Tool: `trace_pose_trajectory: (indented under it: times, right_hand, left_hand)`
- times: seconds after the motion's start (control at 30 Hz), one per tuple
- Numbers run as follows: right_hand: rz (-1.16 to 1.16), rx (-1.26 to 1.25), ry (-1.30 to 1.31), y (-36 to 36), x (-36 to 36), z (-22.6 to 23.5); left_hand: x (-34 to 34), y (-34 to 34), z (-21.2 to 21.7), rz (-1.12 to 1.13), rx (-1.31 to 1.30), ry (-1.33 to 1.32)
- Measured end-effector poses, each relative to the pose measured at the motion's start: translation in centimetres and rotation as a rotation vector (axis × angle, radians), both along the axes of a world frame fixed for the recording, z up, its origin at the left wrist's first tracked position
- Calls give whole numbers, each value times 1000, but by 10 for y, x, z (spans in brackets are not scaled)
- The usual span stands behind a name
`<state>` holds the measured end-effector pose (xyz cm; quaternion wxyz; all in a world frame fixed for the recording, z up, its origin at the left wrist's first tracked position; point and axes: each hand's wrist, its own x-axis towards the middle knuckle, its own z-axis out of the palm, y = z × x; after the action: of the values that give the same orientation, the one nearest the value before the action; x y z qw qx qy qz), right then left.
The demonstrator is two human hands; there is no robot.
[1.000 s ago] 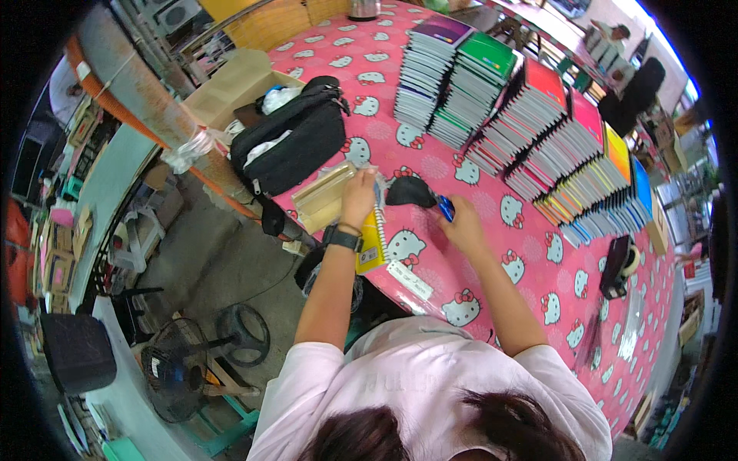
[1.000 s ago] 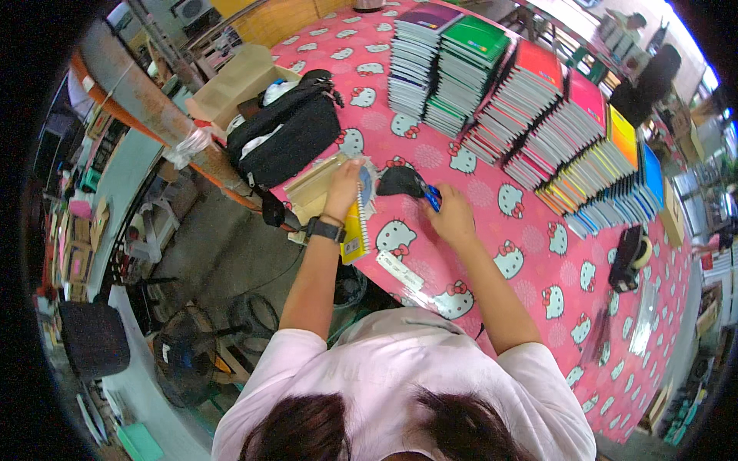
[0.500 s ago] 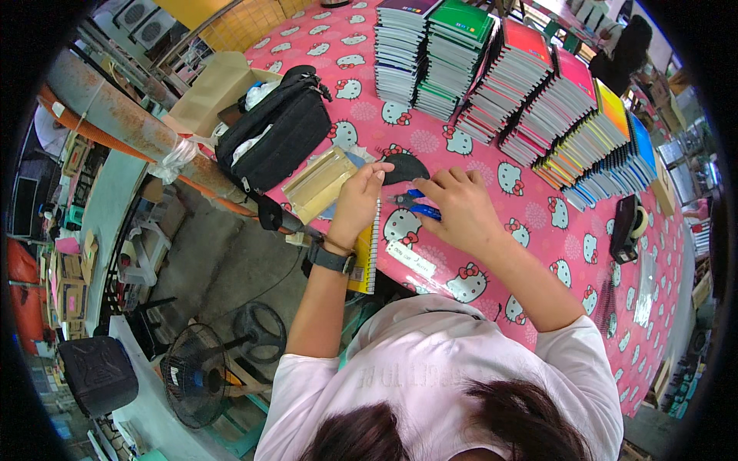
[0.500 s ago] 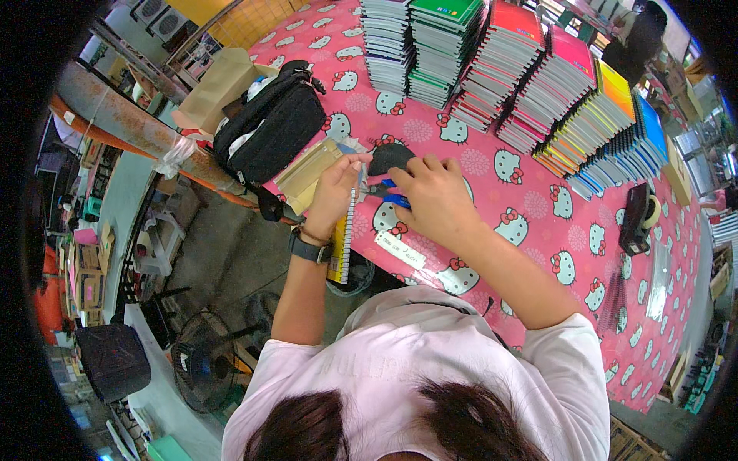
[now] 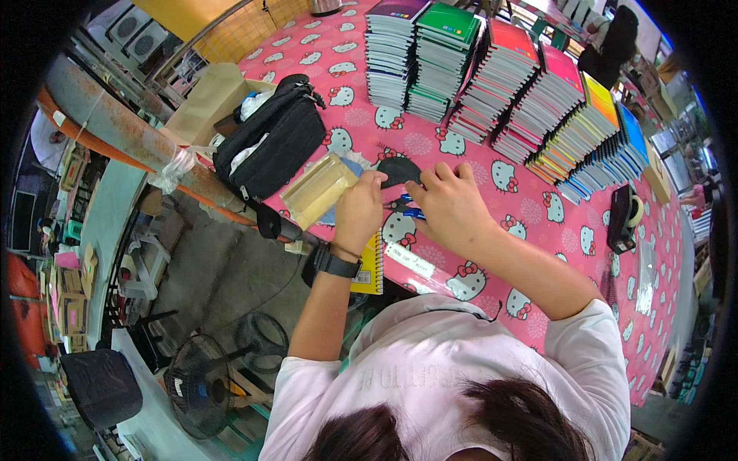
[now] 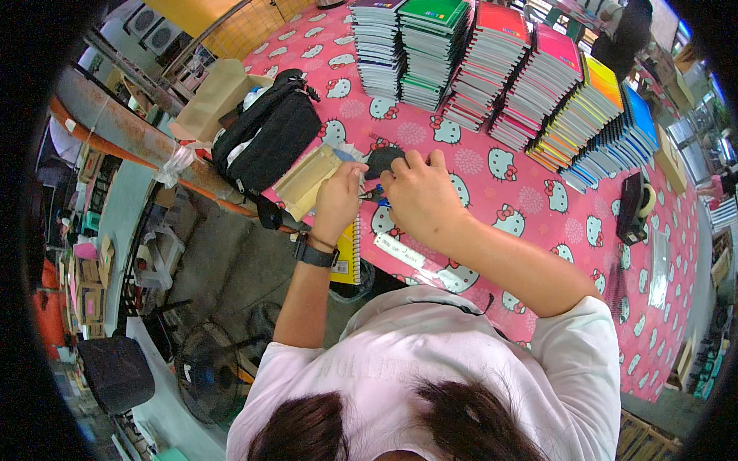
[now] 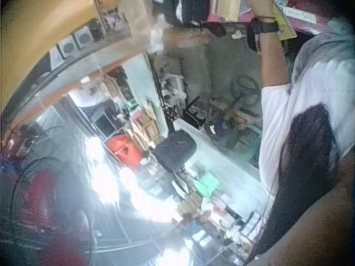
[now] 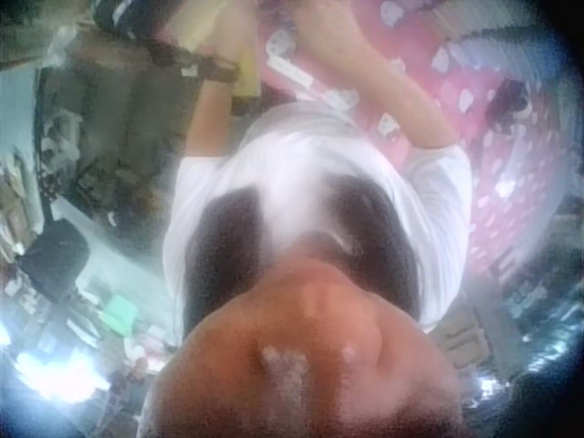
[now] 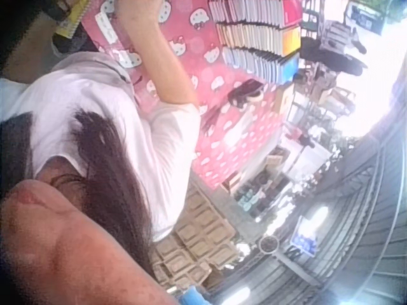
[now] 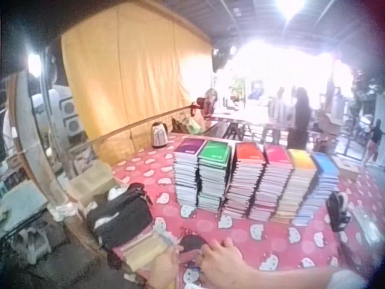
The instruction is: The person organizes a set of notebooks by color, places them into a clear plastic bag, and then seals the bag using adhesive tape.
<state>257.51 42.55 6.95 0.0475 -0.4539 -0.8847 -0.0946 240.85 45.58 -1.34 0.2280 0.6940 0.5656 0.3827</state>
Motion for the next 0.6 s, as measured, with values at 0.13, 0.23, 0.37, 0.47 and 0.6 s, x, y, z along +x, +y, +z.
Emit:
trace_pose_trajectory:
  times: [0.13,0.23,0.37,0.47,0.6]
  right_hand:
    - [1,8,-34,0,-3,-3]
    - [25,8,-79,-1,-6,-4]
    - [-16,-143,-175,0,-10,-7]
    - [-125,-702,41,15,-7,0]
    - [-248,-1400,572,32,6,-36]
  left_hand:
    - [1,-2,0,17,-33,61]
    - [2,-4,-2,32,30,131]
    - [7,-6,1,83,51,334]
    - [7,-4,0,87,115,321]
    - [6,-1,-13,107,197,161]
